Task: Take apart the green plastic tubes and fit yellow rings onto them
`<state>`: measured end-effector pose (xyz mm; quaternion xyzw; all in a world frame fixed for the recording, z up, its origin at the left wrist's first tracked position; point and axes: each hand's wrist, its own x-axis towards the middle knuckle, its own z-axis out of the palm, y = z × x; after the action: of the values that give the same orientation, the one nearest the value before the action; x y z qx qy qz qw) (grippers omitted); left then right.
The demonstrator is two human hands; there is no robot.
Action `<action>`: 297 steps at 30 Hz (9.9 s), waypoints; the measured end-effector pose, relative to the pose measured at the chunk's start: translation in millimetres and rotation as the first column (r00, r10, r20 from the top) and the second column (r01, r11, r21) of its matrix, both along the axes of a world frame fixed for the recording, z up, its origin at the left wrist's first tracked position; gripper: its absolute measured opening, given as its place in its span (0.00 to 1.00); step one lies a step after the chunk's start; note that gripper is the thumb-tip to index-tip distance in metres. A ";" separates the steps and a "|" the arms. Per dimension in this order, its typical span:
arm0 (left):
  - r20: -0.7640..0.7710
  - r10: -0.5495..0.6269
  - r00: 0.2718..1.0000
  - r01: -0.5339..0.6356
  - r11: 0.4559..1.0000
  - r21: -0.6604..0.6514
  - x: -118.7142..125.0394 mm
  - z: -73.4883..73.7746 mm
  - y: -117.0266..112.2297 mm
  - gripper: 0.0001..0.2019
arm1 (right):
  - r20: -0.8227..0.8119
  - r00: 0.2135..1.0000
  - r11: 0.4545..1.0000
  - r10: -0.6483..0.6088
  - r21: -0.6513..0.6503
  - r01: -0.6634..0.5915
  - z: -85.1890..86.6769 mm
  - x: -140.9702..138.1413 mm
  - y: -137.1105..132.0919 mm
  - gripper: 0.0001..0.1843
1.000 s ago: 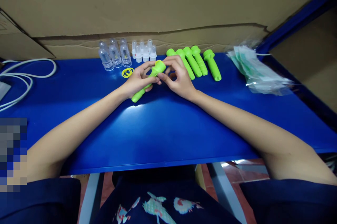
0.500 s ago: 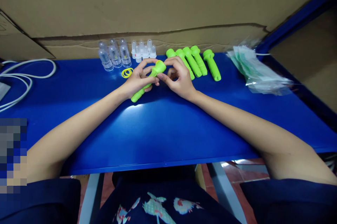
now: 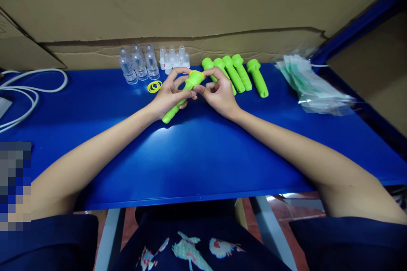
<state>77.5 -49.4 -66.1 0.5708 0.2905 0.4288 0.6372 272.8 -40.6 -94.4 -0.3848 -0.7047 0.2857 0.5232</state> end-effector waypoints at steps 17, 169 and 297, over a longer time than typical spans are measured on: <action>-0.065 0.064 0.996 -0.057 0.993 0.103 -0.3 -3.8 1.2 0.36 | 0.045 0.997 0.994 -0.055 0.096 0.051 1.1 -1.1 -6.9 0.27; -0.076 0.183 0.980 -0.134 0.896 0.424 1.0 -25.1 14.9 0.26 | 0.019 0.999 0.997 0.037 0.069 -0.038 -11.3 -4.2 -7.6 0.28; -0.054 0.092 0.994 -0.080 0.978 0.194 1.8 -24.7 13.0 0.32 | 0.208 0.973 0.952 -0.102 0.303 0.035 -6.3 -1.6 -12.6 0.18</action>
<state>79.2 -36.3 -90.8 0.6294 0.2920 0.4639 0.5509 271.1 -53.1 -100.7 -0.3557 -0.7795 0.1132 0.5030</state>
